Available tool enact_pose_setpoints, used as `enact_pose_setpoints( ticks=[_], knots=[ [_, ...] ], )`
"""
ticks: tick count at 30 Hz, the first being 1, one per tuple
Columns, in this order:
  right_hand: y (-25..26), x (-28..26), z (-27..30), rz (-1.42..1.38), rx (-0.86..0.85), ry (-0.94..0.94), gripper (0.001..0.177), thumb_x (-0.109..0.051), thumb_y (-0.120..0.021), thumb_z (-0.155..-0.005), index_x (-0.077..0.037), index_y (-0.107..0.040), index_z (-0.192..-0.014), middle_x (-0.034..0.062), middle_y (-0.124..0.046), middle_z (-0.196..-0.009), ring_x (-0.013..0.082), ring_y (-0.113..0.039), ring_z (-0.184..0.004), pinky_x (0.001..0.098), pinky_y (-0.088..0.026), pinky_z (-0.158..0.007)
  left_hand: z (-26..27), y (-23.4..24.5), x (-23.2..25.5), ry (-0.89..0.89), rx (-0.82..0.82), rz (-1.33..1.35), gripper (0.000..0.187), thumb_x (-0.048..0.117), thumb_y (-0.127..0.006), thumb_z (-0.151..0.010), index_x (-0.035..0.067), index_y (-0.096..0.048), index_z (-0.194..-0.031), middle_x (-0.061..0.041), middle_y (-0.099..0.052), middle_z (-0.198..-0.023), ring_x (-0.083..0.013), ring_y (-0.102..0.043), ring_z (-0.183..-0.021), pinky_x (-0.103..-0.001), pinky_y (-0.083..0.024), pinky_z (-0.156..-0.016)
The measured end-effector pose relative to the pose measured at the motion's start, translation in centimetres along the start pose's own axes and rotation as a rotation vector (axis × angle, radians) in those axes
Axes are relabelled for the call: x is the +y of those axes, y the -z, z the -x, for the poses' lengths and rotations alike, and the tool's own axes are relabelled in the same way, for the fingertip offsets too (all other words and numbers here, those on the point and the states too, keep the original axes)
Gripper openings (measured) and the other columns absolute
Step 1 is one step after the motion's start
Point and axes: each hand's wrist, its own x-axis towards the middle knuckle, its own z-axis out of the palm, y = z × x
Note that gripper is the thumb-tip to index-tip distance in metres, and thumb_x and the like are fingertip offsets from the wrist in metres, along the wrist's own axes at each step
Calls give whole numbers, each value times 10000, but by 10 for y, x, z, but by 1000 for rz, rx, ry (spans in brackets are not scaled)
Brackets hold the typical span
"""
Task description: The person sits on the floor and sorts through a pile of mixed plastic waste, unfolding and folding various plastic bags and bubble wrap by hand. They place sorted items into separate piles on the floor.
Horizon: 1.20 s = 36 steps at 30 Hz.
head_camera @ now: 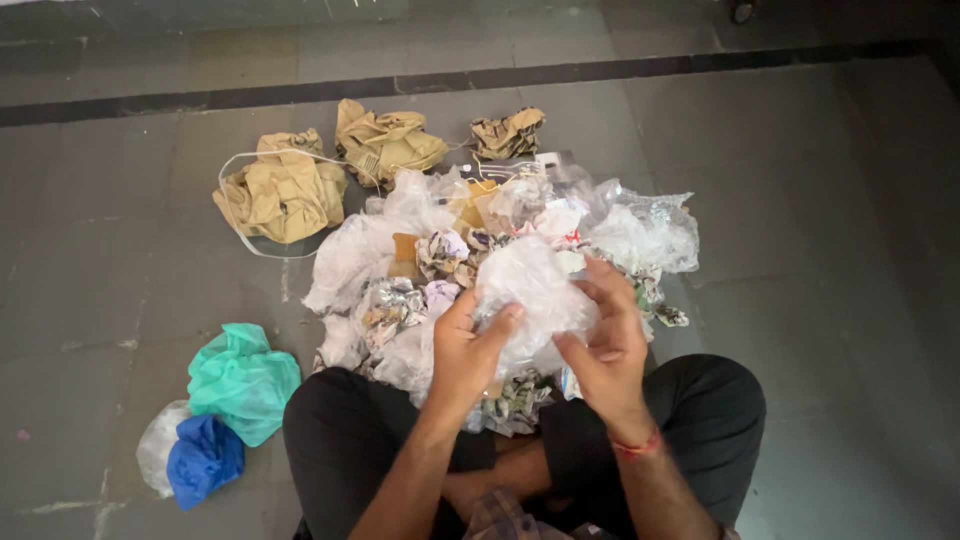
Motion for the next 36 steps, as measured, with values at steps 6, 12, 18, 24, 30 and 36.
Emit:
enact_pose_setpoints(
  ticks=[6,12,18,24,30,36],
  knots=[
    [20,16,-2,-311,-50,-571,400,110,-631,-869,-31,-660,-1242,122,-677,-1196,157,-635,-1034,309,-515,-885,-5,2,-29,-86,63,65,242,41,-700,-969,-52,-694,-1193,-81,-744,-1041,-105,-681,-897,-268,-580,-817],
    [34,50,7,-49,19,-295,268,144,-620,-876,16,-742,-1078,120,-723,-1092,165,-658,-943,294,-534,-817,-2,1,-8,82,-64,296,509,180,-597,-934,39,-523,-1418,-131,-682,-1208,-187,-693,-972,-335,-597,-774],
    [34,26,-4,366,-159,264,281,157,-631,-704,-25,-768,-868,138,-694,-1185,270,-693,-1113,327,-548,-959,4,-3,20,646,-5,596,585,409,-433,-951,47,-479,-1409,-110,-677,-1262,-242,-685,-1103,-436,-572,-880],
    [28,-2,-15,67,-267,175,519,117,-513,-645,-67,-723,-1082,154,-614,-1341,288,-610,-1276,356,-505,-1106,0,2,-33,212,-52,433,529,-125,-721,-833,-11,-546,-1319,-150,-671,-1188,-247,-684,-1048,-382,-590,-915],
    [17,6,-1,-238,-94,-483,669,99,-696,-788,-116,-544,-1402,73,-663,-1259,234,-656,-1063,327,-568,-842,1,1,-36,-138,-27,58,471,-186,-737,-821,-48,-622,-1256,-154,-660,-1191,-235,-648,-1092,-361,-583,-925],
    [16,27,10,324,-27,187,366,153,-694,-799,-45,-724,-1105,119,-706,-1138,215,-680,-1085,316,-544,-918,11,-3,-8,275,-149,564,530,91,-574,-906,103,-428,-1414,-142,-605,-1303,-277,-661,-1088,-455,-581,-845]
  ],
)
